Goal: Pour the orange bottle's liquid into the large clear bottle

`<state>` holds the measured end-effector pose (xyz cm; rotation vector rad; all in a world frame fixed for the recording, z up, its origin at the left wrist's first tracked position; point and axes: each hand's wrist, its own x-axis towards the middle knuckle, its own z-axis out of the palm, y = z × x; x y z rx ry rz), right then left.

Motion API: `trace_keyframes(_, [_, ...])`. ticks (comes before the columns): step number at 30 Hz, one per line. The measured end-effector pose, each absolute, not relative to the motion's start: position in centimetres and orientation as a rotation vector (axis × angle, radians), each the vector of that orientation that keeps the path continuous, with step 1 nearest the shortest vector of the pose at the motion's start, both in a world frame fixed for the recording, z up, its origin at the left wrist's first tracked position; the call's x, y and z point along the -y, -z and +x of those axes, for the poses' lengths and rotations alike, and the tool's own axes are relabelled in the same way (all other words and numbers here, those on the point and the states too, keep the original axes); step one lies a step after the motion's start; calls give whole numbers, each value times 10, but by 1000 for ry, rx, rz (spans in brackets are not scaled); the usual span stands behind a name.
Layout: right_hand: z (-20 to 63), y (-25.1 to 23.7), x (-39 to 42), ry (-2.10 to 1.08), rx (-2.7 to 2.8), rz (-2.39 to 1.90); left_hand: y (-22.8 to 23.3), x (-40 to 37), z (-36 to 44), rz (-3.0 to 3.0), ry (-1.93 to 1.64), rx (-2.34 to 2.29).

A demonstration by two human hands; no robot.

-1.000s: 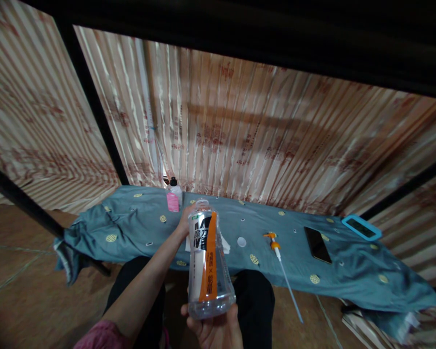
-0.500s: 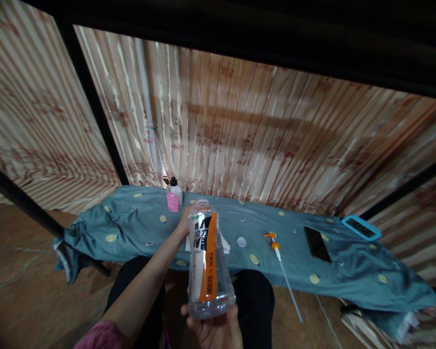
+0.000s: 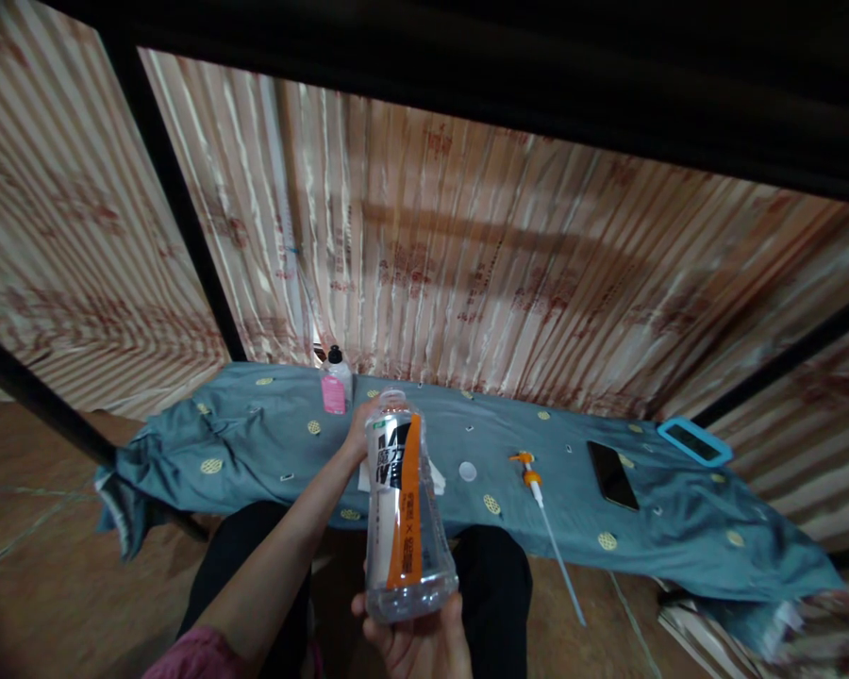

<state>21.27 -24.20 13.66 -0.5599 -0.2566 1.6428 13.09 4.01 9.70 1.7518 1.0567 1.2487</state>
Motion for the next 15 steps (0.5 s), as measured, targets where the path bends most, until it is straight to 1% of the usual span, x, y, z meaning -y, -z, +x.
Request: trace_keyframes(15, [211,-137,243,-1648,252,-563,-103,-32,131,1736,-1291,-1055])
